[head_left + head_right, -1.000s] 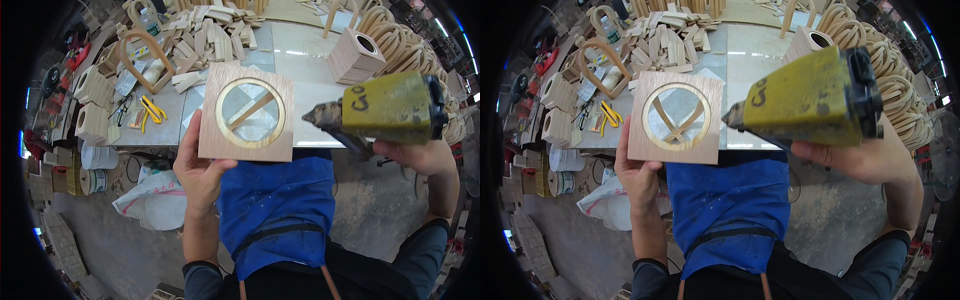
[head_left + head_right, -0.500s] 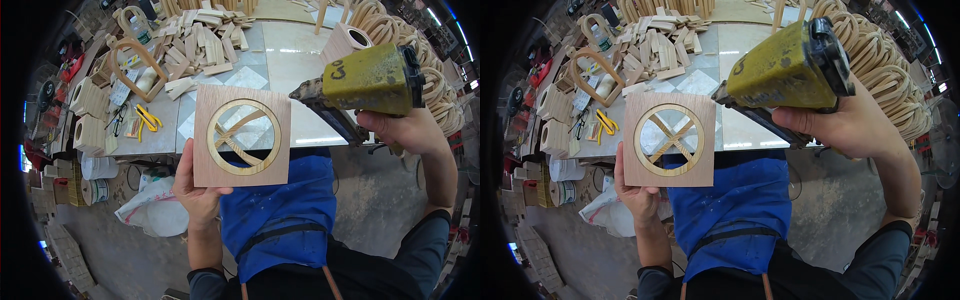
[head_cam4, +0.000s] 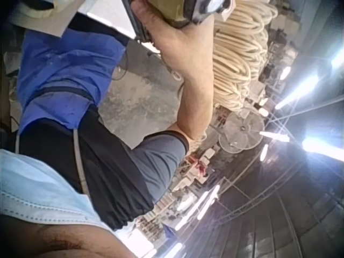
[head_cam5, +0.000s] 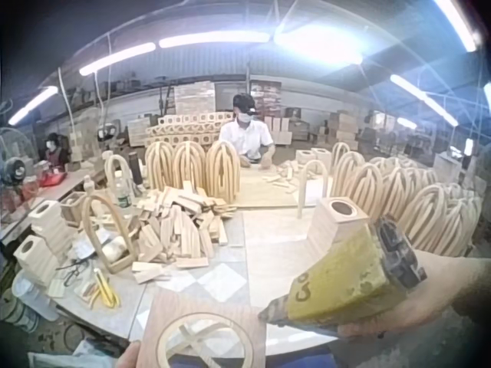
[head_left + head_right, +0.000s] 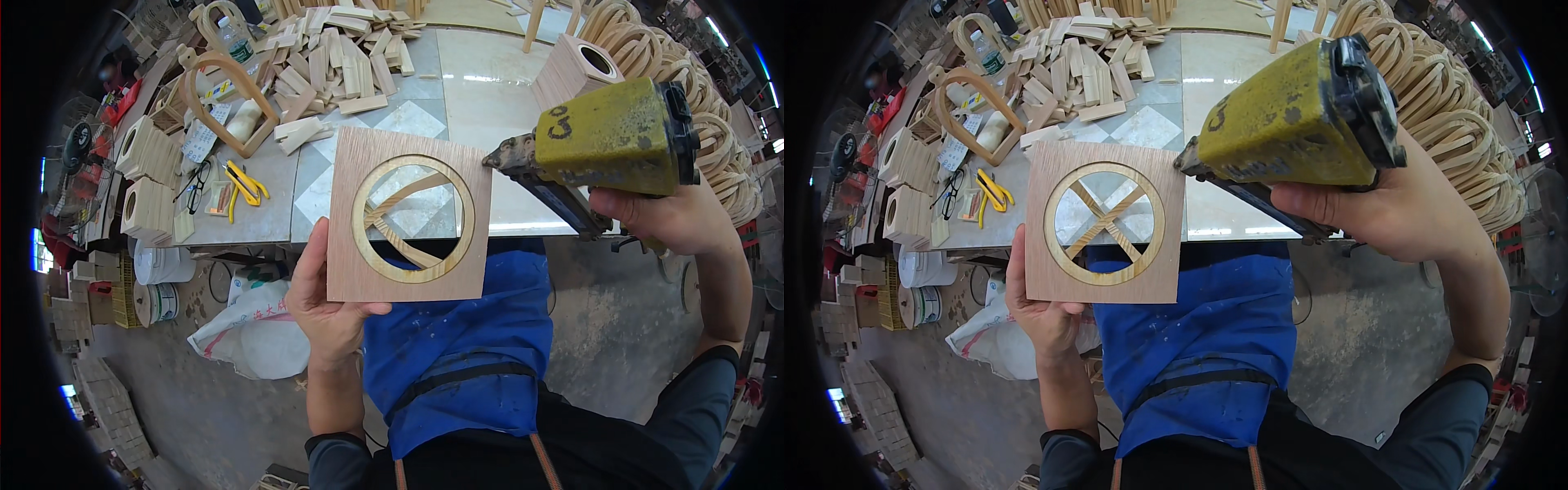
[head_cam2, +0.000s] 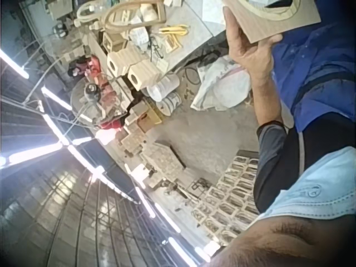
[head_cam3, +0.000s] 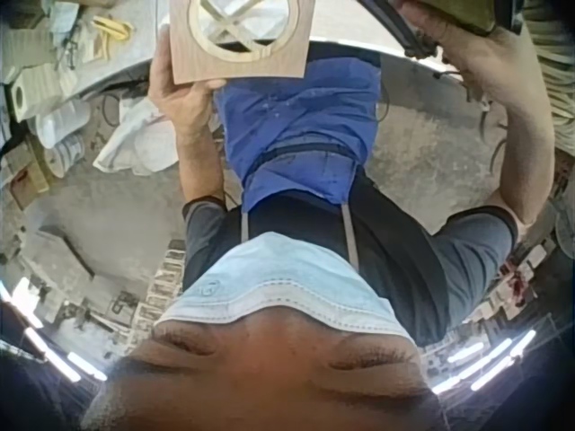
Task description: Assembling wooden frame components using wood glue, a pneumatic nail gun, and a hand scraper.
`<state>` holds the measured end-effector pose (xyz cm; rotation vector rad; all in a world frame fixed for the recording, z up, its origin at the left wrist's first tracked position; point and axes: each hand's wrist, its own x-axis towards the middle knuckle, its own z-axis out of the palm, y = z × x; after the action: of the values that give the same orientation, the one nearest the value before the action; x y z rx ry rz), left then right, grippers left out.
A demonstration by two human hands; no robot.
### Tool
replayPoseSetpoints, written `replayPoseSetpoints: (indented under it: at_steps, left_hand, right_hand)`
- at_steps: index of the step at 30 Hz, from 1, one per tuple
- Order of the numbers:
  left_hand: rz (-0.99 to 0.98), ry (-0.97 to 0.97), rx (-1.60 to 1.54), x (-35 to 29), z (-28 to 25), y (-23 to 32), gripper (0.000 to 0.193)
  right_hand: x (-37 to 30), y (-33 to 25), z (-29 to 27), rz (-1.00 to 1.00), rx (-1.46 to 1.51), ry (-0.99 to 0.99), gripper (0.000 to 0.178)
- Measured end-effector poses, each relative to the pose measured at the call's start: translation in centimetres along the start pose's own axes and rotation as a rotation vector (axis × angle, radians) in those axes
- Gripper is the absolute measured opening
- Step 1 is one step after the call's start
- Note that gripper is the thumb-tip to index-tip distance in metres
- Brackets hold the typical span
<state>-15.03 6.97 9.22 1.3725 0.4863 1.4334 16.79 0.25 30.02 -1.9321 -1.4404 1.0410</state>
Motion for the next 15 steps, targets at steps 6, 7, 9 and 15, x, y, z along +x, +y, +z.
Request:
replayPoseSetpoints:
  at_steps: [6, 7, 9, 15]
  left_hand:
    - [0.004, -0.037, 0.004, 0.0, 0.3, 0.2, 0.103]
    - [-0.002, -0.04, 0.008, 0.0, 0.4, 0.3, 0.103]
    - [-0.011, -0.034, 0.023, 0.0, 1.3, 0.5, 0.102]
    - [-0.004, -0.091, 0.154, -0.2, 3.1, 0.3, 0.096]
  right_hand:
    - [-0.2, 0.9, -0.3, -0.159, -0.07, -0.016, 0.042]
    - [-0.2, 1.1, -0.4, -0.217, -0.073, -0.02, 0.042]
    - [-0.3, 1.2, -0.3, -0.252, -0.08, -0.012, 0.042]
    - [-0.5, 1.4, 0.0, -0.441, -0.111, 0.014, 0.041]
